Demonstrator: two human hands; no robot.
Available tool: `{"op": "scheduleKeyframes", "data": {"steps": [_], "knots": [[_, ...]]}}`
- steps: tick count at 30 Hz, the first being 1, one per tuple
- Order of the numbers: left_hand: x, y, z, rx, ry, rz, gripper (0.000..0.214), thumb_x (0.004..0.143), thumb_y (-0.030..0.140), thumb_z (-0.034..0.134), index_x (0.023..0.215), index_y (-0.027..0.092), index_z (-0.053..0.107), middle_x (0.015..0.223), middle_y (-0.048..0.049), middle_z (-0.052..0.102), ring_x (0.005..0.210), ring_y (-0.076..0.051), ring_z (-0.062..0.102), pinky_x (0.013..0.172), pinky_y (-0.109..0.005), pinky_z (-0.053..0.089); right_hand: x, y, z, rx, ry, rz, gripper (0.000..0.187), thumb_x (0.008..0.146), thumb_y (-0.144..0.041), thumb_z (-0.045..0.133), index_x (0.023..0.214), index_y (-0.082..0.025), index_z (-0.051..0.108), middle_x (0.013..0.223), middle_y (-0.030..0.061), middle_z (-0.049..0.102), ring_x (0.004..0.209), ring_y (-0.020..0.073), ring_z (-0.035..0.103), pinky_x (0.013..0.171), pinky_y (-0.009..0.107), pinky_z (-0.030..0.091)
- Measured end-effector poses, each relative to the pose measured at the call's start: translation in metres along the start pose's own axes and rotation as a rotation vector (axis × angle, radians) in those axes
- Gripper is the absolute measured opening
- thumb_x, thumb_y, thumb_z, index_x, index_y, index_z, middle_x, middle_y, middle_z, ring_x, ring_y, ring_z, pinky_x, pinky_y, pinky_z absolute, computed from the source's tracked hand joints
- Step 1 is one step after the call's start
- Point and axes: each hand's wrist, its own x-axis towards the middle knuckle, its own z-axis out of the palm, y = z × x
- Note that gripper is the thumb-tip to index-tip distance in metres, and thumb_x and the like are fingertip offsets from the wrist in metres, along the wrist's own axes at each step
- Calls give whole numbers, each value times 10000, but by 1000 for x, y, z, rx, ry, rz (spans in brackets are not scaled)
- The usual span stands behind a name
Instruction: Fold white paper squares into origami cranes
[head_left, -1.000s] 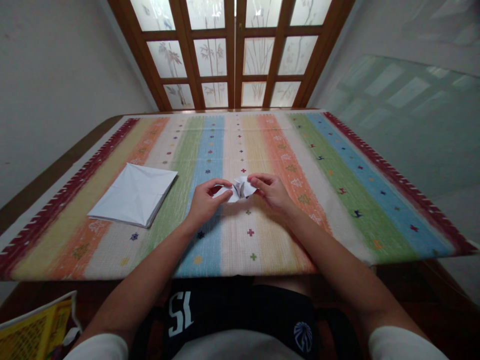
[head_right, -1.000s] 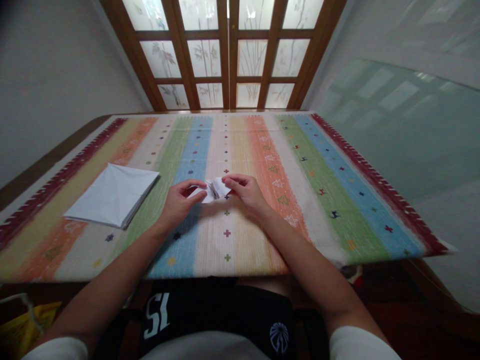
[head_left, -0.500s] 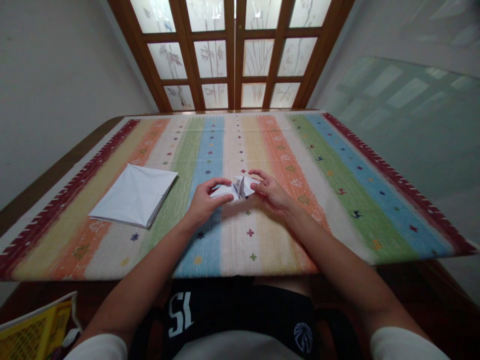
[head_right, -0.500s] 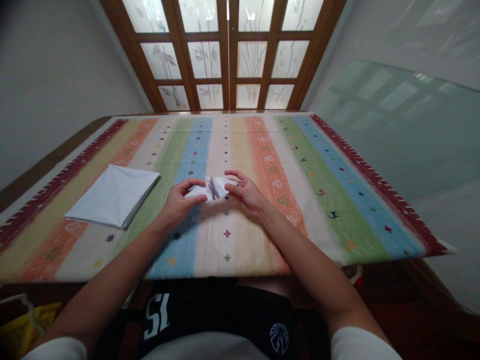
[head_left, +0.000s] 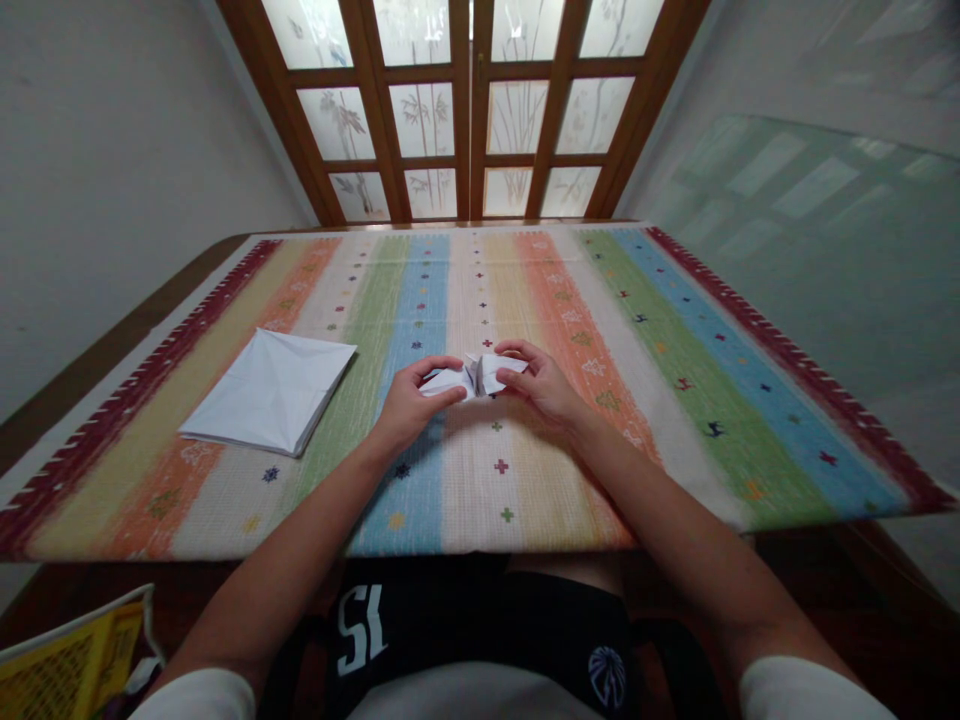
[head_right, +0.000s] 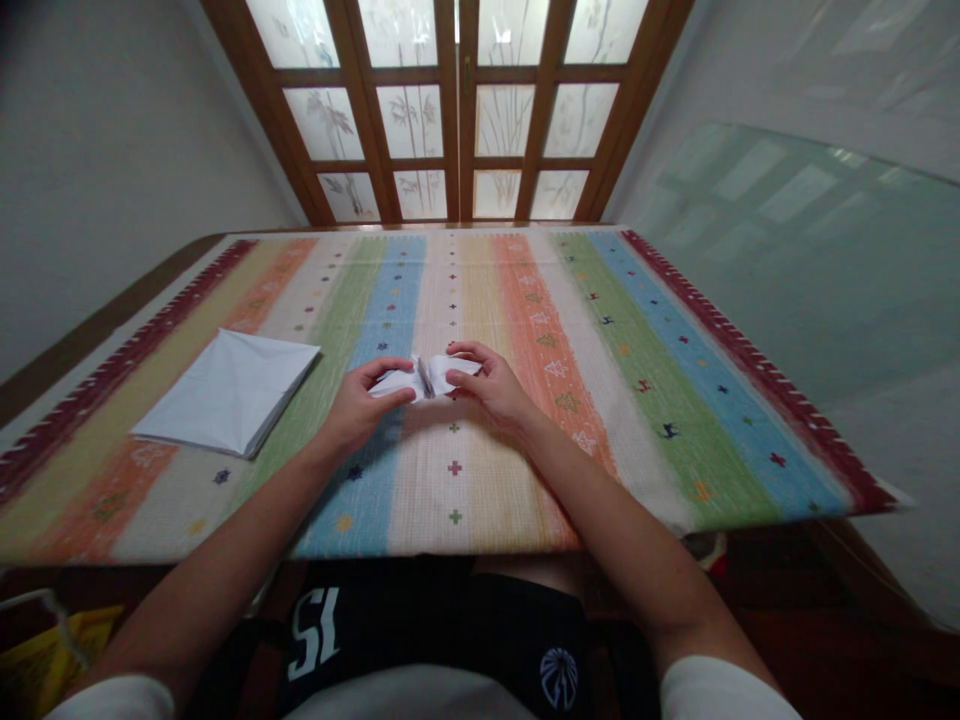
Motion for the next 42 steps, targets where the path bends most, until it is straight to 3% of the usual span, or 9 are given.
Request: {"op": "scheduleKeyframes", "data": {"steps": [5,15,23,29,33,35,42], "knots": [[0,0,0,31,1,7,362,728,350,887,1053,213,807,1037,-48,815,916,-234,762,870,-370,625,-1,-3,0,-42,-40,7,719,556,-349,1048,1181,-278,699,994,0,726,817,178,695,694,279,585],[1,-1,-1,65,-5,60,339,738,357,888,1039,224,805,1072,-57,821,983,-254,776,931,-404,634,0,-3,0,-34,-29,40,821,577,-330,1019,1303,-279,639,935,-18,740,811,182,705,700,266,575],[-2,-2,4,156,-31,155,282,792,324,852,1043,216,786,1087,-65,803,1004,-238,765,944,-376,607,0,2,6,25,17,87,708,557,-294,1018,1177,-253,677,849,-36,738,731,149,677,669,254,557],[-3,-3,4,184,-39,160,276,797,317,844,1048,218,790,1075,-65,800,997,-239,761,922,-368,607,-2,-1,7,19,12,89,735,543,-291,1023,1200,-273,694,795,-60,729,688,139,669,633,243,550],[-2,-2,3,159,-37,168,265,792,323,854,1035,227,807,1090,-67,802,1014,-240,761,975,-390,602,0,-2,4,33,82,97,496,590,-438,1014,941,-238,726,823,-15,747,711,157,695,646,278,593],[-1,-3,2,119,-29,158,241,800,337,852,1012,227,814,1083,-70,804,1020,-241,761,988,-396,600,1,-3,1,39,107,102,472,601,-477,1010,848,-223,700,815,1,750,713,162,702,653,286,599],[-1,-3,1,0,-16,68,264,780,352,870,998,217,805,1028,-54,814,980,-236,776,971,-403,620,0,-8,-1,56,18,155,513,608,-363,1014,992,-253,694,839,-38,756,669,128,677,603,232,553]]}}
